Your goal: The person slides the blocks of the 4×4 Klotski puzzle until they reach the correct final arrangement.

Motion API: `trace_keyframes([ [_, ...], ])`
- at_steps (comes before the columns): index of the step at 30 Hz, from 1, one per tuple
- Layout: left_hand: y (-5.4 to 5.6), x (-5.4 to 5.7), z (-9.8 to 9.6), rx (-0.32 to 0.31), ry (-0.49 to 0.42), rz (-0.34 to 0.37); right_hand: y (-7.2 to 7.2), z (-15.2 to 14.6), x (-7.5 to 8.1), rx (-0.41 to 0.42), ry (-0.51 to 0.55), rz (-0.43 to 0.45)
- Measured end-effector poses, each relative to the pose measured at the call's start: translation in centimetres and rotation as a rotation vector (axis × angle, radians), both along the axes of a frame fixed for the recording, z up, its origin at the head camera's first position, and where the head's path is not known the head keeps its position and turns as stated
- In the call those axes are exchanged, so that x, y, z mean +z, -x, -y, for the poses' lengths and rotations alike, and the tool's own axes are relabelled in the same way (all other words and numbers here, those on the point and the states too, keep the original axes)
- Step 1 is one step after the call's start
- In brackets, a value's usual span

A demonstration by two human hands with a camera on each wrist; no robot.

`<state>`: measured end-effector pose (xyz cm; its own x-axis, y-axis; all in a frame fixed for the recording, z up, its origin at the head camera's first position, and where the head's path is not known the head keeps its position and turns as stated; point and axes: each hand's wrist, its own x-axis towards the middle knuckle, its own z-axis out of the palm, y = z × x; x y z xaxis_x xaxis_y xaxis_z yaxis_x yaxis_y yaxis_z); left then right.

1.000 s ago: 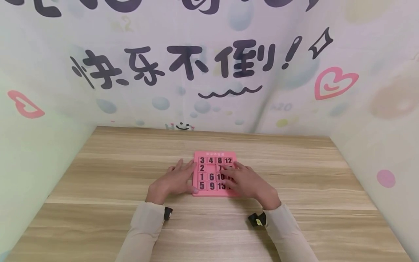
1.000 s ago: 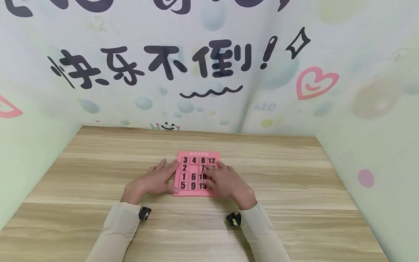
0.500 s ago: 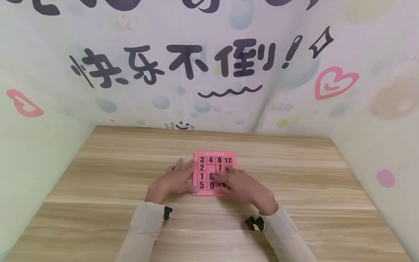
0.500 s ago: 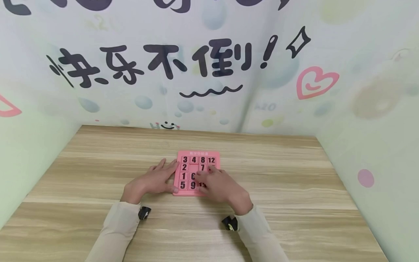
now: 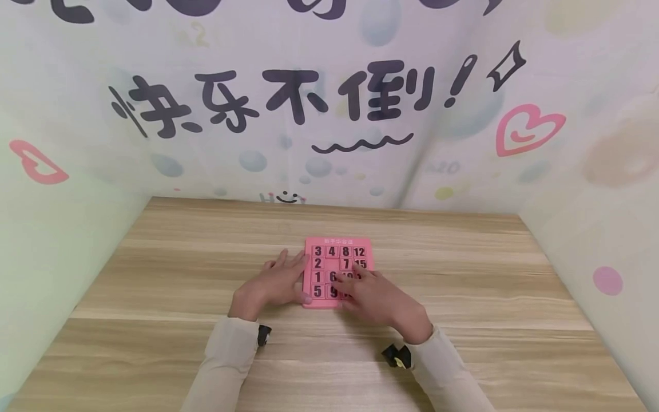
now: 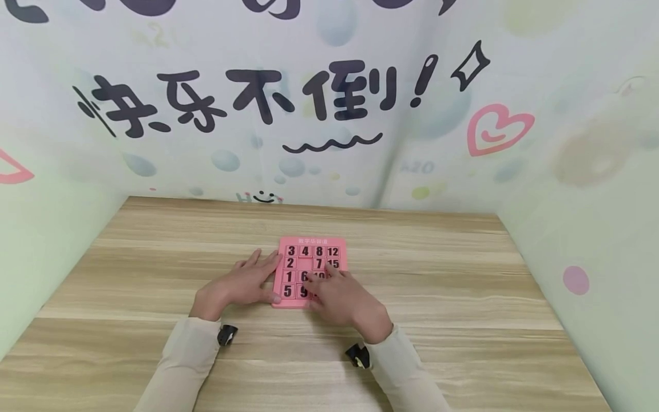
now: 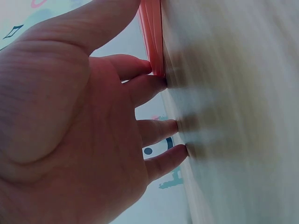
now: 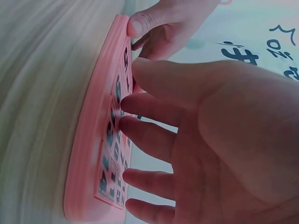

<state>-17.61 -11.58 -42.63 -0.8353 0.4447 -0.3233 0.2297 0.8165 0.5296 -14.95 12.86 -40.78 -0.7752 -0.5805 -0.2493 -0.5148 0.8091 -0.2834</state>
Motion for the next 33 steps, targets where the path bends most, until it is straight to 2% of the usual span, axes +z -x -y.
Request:
trace_keyframes([
  [33,-0.1,0.0,-0.2,0.022,-0.019,0.004,0.7,0.3,-2.2,-0.061,0.031,-0.088],
])
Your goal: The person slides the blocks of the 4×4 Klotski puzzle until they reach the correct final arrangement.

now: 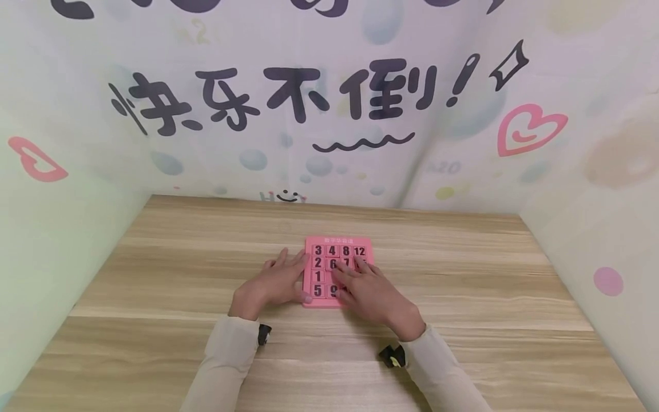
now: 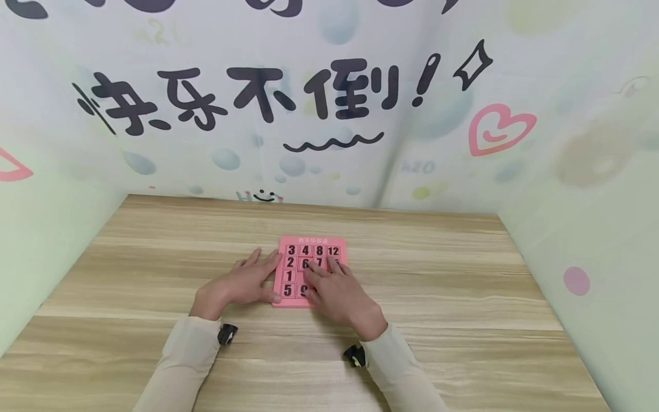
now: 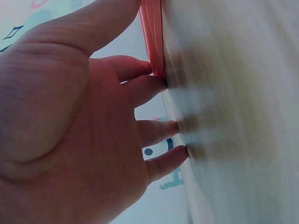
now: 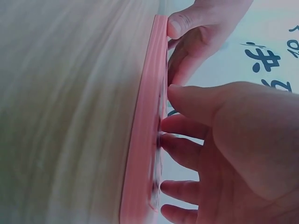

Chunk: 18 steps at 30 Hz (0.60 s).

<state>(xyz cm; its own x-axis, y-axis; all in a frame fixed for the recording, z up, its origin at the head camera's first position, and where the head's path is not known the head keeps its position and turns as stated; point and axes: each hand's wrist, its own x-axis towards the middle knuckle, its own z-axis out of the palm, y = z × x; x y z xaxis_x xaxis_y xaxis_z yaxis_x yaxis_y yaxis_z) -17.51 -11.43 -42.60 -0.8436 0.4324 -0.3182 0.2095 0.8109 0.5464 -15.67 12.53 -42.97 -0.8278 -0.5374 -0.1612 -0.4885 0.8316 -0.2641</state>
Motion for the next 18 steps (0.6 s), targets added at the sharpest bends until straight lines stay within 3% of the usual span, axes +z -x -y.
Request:
trace_keyframes([
  [11,0.31,0.02,0.07,0.004,0.006,0.002,0.46,0.02,-0.42,-0.005,0.011,-0.007],
  [18,0.27,-0.10,0.06,0.002,0.010,0.005,0.69,-0.80,0.15,0.025,0.018,0.008],
])
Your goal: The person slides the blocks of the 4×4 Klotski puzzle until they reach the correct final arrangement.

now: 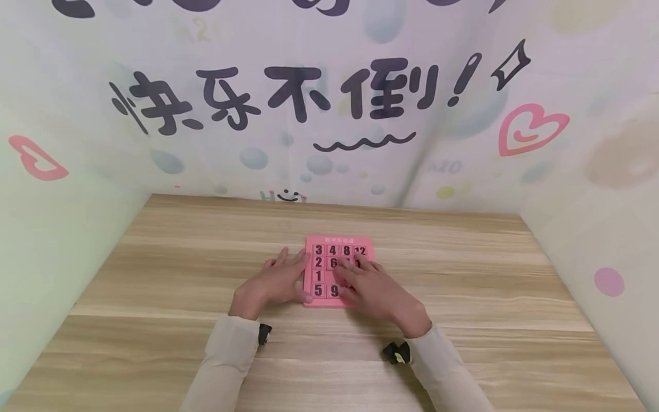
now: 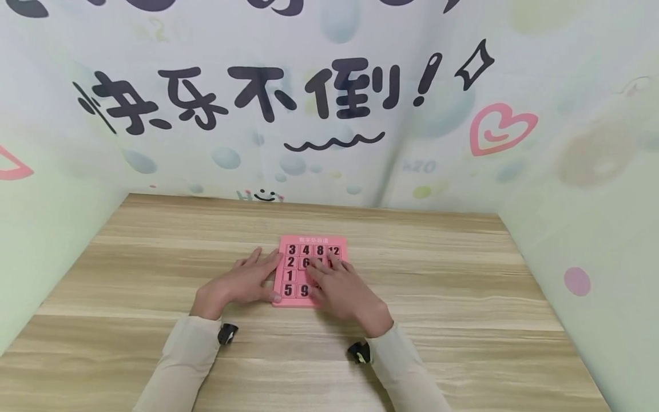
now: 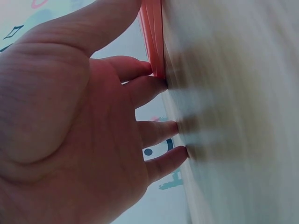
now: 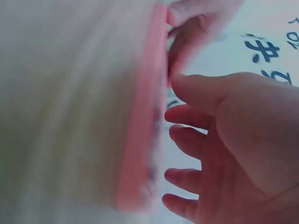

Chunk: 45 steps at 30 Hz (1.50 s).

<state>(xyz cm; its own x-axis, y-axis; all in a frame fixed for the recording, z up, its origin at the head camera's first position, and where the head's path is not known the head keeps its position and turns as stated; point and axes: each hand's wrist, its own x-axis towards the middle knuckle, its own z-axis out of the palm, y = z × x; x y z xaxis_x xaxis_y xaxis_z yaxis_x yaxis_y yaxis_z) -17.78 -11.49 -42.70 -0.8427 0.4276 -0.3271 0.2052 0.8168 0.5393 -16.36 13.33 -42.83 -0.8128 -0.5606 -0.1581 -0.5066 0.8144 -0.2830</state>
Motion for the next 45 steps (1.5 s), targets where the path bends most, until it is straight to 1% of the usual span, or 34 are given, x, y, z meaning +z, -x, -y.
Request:
trace_keyframes([
  [5,-0.1,0.0,0.0,-0.005,0.000,-0.002,-0.1,-0.9,1.5,0.040,-0.010,-0.025],
  [8,-0.1,0.1,0.0,-0.010,0.004,-0.003,-0.5,-1.2,2.3,0.059,-0.027,-0.019],
  [10,-0.1,0.1,0.0,-0.010,0.003,-0.003,-0.6,-1.3,2.6,0.064,-0.036,-0.013],
  [13,-0.1,0.1,0.1,-0.008,0.002,-0.003,-0.8,-1.4,2.9,0.049,-0.055,0.005],
  [17,-0.1,0.0,0.1,-0.007,0.003,-0.006,-0.9,-1.3,3.0,0.015,-0.097,0.045],
  [20,-0.1,0.0,0.1,-0.007,0.001,-0.004,-1.1,-1.2,3.1,0.009,-0.129,0.056],
  [27,-0.1,0.0,0.1,-0.003,-0.005,0.003,-1.4,-1.0,3.3,0.065,-0.183,0.002],
  [32,-0.1,0.0,0.0,-0.004,-0.003,0.002,-1.5,-0.9,3.3,0.066,-0.176,-0.008],
  [39,0.0,0.0,0.0,-0.003,-0.001,0.001,-1.5,-0.6,3.2,0.026,-0.144,0.033],
  [45,-0.2,0.2,-0.1,0.000,-0.001,0.009,-1.5,-0.6,2.9,0.050,-0.133,0.023],
])
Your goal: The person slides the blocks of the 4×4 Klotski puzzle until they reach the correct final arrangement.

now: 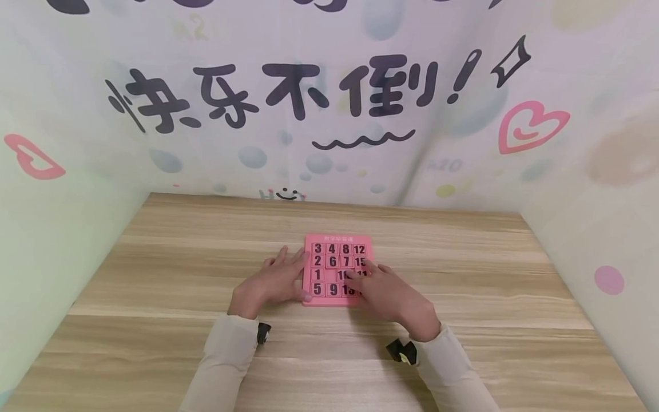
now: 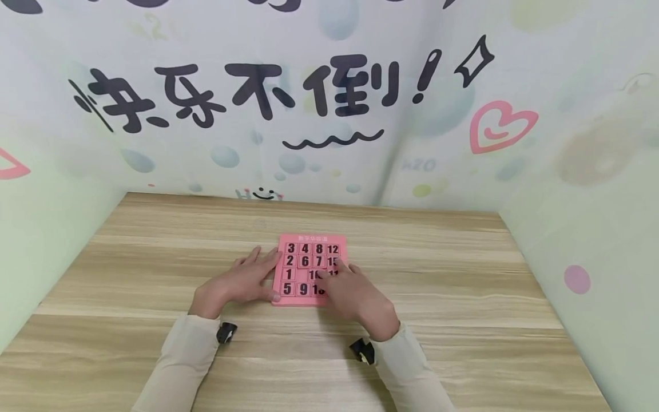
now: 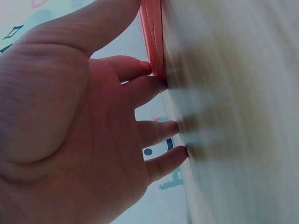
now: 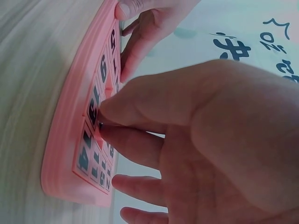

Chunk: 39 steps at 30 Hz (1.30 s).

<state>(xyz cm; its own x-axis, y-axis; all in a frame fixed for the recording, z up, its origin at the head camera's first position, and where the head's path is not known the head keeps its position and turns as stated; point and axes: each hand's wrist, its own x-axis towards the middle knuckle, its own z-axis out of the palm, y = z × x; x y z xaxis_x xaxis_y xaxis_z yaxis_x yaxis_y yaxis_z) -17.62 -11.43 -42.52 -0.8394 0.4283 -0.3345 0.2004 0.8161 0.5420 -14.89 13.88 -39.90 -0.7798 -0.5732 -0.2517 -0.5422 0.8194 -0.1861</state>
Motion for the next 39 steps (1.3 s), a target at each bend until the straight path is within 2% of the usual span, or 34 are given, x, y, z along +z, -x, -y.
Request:
trace_keyframes([
  [6,0.1,0.1,0.0,0.002,0.002,0.001,0.2,0.1,-0.4,0.004,0.030,-0.004],
  [13,0.2,0.2,0.0,0.005,0.002,0.002,0.3,0.4,-0.6,-0.021,0.023,0.032],
  [26,0.3,0.1,0.0,-0.003,0.011,-0.007,0.2,0.8,-0.7,-0.003,0.049,-0.001],
  [39,0.0,0.0,0.0,-0.007,0.003,-0.001,0.0,1.1,-1.1,-0.012,0.077,0.028],
])
